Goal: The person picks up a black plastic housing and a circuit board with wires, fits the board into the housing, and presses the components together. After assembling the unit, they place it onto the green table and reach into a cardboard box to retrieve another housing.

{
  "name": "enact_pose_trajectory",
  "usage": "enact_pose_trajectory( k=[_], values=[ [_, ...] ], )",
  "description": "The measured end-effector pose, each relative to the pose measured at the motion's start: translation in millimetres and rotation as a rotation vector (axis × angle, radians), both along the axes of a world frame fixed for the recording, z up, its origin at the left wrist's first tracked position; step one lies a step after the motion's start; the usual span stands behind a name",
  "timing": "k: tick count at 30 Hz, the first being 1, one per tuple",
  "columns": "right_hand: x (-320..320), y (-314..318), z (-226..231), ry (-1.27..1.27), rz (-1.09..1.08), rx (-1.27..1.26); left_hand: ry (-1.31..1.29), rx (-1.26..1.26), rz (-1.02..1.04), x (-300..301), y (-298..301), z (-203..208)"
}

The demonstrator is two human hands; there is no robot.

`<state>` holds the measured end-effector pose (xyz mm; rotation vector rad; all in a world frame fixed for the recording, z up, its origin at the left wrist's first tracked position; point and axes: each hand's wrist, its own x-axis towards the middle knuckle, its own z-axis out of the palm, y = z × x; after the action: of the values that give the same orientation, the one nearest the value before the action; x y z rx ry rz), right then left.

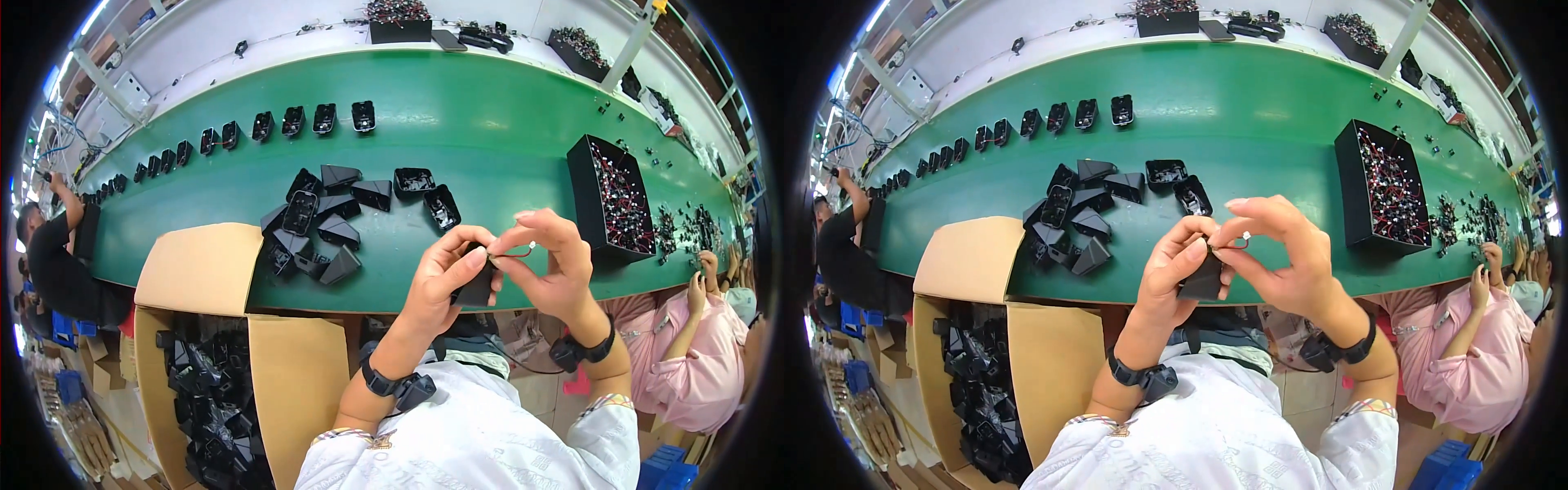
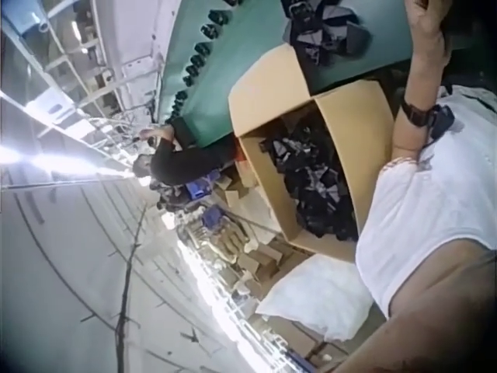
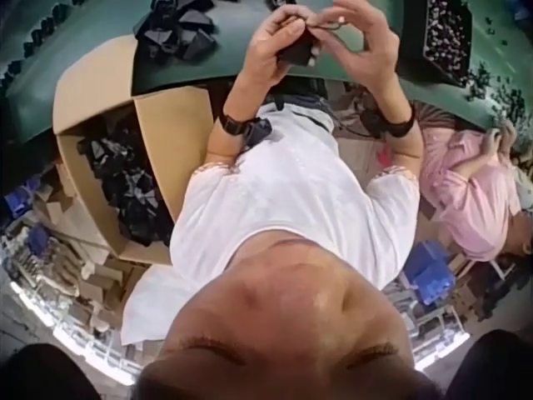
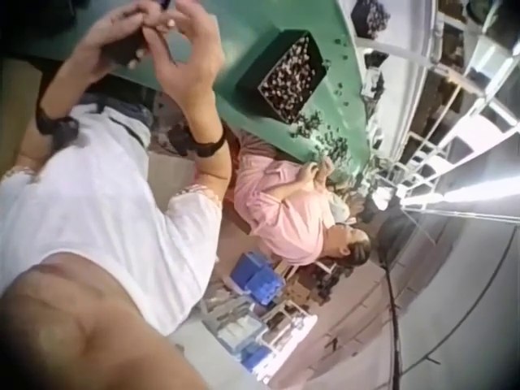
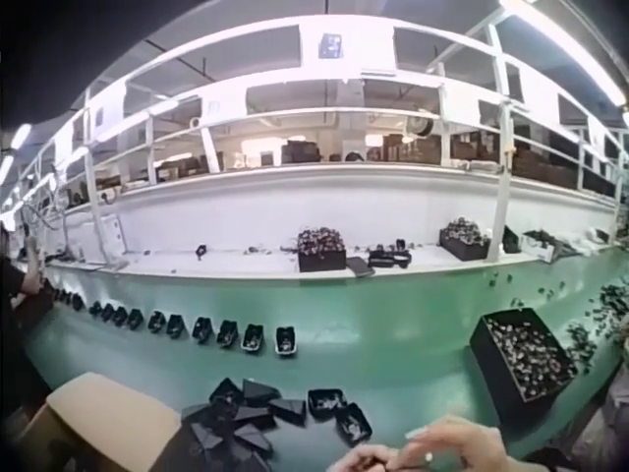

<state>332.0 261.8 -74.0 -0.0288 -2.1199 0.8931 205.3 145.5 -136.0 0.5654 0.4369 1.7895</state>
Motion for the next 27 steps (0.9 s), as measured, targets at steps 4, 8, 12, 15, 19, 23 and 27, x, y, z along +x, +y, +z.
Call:
enact_pose_trajectory(
  k=[4,8,12,15,19,23,27],
  values=[
    [-4,2,-3,-0.122,-0.146,0.003,0.139,-0.065,0.193,-4,2,-4],
    [-9,20,-29,-0.059,-0.019,-0.083,0.173,-0.161,0.121,-18,10,0],
    [-20,25,-52,0.017,-0.182,-0.072,0.051,-0.184,0.105,-36,21,-14],
    [-25,27,-65,0.012,-0.172,-0.104,0.497,-0.269,0.196,-43,23,-18],
    [-37,34,-73,-0.014,-0.159,-0.124,0.448,-0.326,0.191,-47,21,-7],
    [-44,35,-77,-0.067,-0.128,-0.128,0.596,-0.292,0.330,-54,20,-28],
    [-51,22,-71,-0.119,-0.144,-0.139,0.617,-0.200,0.533,-54,21,-41]
  ],
)
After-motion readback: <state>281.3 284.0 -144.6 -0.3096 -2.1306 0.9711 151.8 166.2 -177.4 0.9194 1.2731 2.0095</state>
